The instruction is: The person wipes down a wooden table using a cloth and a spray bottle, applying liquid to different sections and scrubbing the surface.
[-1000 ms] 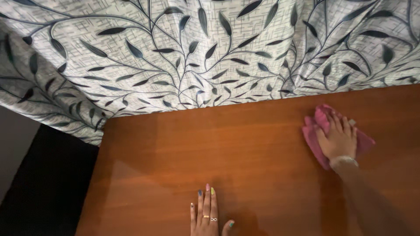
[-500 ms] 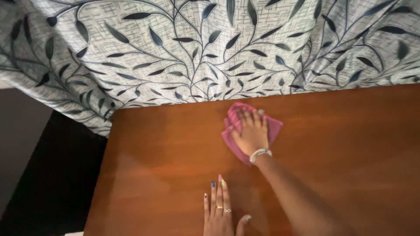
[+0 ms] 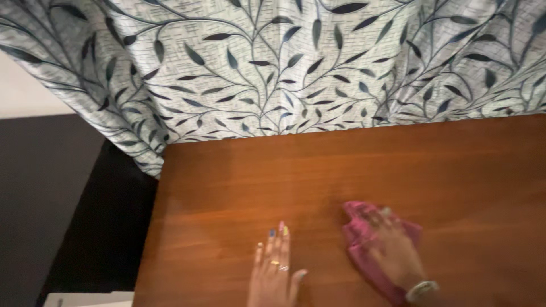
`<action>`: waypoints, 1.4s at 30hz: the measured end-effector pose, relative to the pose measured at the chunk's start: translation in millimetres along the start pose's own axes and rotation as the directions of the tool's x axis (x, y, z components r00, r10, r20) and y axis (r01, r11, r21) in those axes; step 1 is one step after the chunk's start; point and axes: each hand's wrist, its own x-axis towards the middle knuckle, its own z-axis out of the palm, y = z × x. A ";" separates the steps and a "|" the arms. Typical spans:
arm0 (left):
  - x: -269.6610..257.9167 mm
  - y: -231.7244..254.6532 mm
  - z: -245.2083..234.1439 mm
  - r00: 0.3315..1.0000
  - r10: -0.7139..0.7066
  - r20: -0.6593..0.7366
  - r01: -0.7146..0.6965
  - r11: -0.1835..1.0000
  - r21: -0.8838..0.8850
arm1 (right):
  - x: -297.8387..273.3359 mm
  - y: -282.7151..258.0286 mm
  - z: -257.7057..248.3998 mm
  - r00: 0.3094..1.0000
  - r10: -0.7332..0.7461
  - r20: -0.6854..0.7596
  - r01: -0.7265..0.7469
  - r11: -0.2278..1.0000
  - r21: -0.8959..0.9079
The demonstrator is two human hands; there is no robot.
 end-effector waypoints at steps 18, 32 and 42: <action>-96.6 -190.3 7.5 0.985 -0.172 0.036 0.172 0.985 -0.004 | 210.8 31.3 99.6 0.756 0.520 -0.398 -0.568 0.823 -0.004; -93.7 -186.5 -10.6 0.976 -0.219 0.003 0.218 0.969 -0.114 | 284.5 -235.9 107.6 0.969 0.161 -0.186 -0.193 0.967 -0.169; -87.8 -177.5 -34.9 0.973 -0.228 0.032 0.230 0.963 -0.143 | 135.4 -318.1 80.0 0.940 -0.318 -0.124 0.332 0.936 0.119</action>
